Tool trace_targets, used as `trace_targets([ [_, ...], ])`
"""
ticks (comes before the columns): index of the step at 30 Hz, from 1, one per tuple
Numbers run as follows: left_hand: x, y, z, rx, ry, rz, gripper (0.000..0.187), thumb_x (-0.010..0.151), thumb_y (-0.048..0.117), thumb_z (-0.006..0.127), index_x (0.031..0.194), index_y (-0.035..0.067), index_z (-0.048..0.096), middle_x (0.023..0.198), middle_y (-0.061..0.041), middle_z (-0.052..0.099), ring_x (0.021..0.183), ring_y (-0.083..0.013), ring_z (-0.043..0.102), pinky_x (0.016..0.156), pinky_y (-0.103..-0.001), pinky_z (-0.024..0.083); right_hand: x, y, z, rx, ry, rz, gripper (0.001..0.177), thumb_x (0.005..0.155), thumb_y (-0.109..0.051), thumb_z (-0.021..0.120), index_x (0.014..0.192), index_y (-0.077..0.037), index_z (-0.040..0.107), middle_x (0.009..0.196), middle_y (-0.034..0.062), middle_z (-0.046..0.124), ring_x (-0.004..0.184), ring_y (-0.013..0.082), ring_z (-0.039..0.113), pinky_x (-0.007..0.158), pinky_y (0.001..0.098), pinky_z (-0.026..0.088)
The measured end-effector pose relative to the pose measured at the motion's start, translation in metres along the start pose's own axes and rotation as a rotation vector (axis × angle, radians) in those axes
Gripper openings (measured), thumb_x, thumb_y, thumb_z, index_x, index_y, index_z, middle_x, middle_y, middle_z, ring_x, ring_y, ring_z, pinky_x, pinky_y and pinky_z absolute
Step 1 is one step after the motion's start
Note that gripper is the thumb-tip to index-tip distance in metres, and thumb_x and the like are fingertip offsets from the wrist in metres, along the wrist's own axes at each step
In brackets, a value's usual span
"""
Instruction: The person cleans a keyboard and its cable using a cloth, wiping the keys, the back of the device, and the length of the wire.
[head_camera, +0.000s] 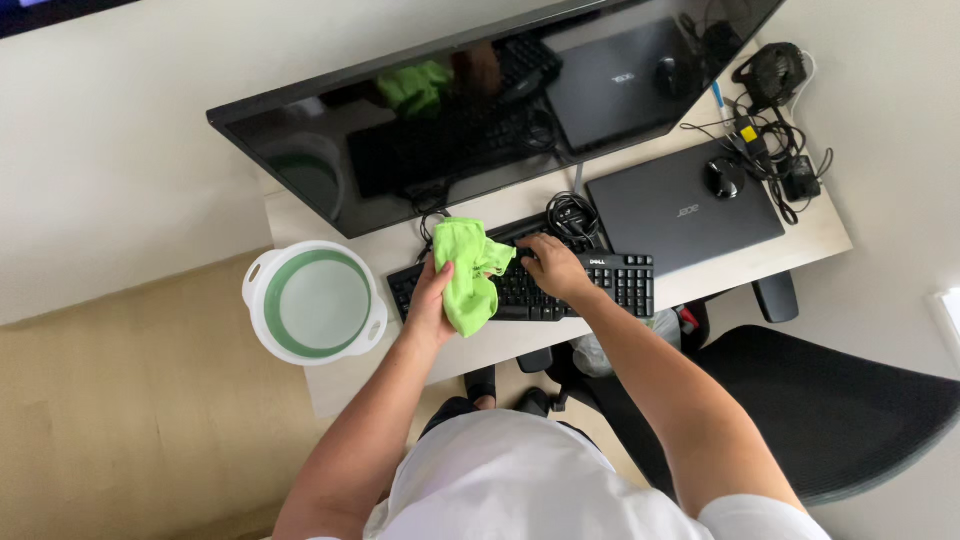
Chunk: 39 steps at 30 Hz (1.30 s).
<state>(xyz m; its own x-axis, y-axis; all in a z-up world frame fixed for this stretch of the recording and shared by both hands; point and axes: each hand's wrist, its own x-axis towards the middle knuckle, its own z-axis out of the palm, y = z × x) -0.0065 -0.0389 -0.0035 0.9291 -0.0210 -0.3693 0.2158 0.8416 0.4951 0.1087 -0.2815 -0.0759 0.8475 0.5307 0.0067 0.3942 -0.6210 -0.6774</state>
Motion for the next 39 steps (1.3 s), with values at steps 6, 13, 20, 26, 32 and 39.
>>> trace_targets([
  [6,-0.014,0.017,-0.001,0.007,-0.134,0.095,0.091,0.087,0.026,0.081,0.160,0.022,0.027,0.152,-0.015,0.051,0.128,-0.0417,0.063,0.090,-0.055,0.062,0.033,0.038,0.042,-0.346,-0.296,0.122,0.049,0.096,-0.049,0.065,0.135,-0.019,0.067,0.143,0.0091,0.059,0.136,0.0342,0.050,0.106,0.0564,0.045],
  [13,-0.024,0.018,-0.017,0.087,0.008,0.050,0.088,0.085,0.007,0.070,0.162,0.017,0.029,0.147,-0.019,0.055,0.124,-0.0424,0.065,0.092,-0.053,0.061,0.047,0.053,0.044,-0.333,-0.413,0.174,0.045,0.095,-0.051,0.066,0.128,-0.021,0.070,0.134,0.0097,0.066,0.128,0.0347,0.059,0.107,0.0482,0.049],
  [20,-0.014,0.016,-0.018,0.174,0.051,-0.006,0.083,0.084,0.005,0.066,0.160,0.012,0.034,0.145,-0.019,0.056,0.122,-0.0402,0.067,0.097,-0.051,0.059,0.042,0.055,0.034,-0.131,-0.436,0.021,0.043,0.099,-0.048,0.062,0.124,-0.013,0.064,0.110,0.0165,0.077,0.111,0.0363,0.070,0.096,0.0482,0.054],
  [26,-0.003,0.024,-0.007,0.182,0.012,-0.015,0.083,0.084,0.005,0.066,0.161,0.011,0.034,0.144,-0.019,0.058,0.121,-0.0406,0.067,0.096,-0.050,0.060,0.036,0.012,0.009,-0.344,-0.475,0.018,0.038,0.107,-0.046,0.044,0.121,-0.017,0.065,0.099,0.0164,0.077,0.102,0.0376,0.072,0.093,0.0513,0.055],
  [32,0.002,0.041,0.016,0.180,-0.051,-0.025,0.080,0.085,0.006,0.065,0.159,0.009,0.036,0.141,-0.020,0.060,0.120,-0.0367,0.069,0.093,-0.050,0.061,0.040,-0.020,-0.033,-0.384,-0.533,0.093,0.043,0.109,-0.046,0.040,0.123,-0.013,0.063,0.095,0.0199,0.076,0.098,0.0413,0.071,0.089,0.0554,0.054],
  [39,0.007,0.051,0.062,0.202,-0.199,-0.002,0.078,0.088,0.005,0.070,0.159,0.006,0.037,0.138,-0.020,0.060,0.117,-0.0346,0.069,0.094,-0.050,0.062,0.041,-0.064,-0.140,-0.396,-0.430,0.115,0.047,0.108,-0.050,0.041,0.118,-0.013,0.068,0.103,0.0200,0.076,0.103,0.0418,0.071,0.093,0.0547,0.054],
])
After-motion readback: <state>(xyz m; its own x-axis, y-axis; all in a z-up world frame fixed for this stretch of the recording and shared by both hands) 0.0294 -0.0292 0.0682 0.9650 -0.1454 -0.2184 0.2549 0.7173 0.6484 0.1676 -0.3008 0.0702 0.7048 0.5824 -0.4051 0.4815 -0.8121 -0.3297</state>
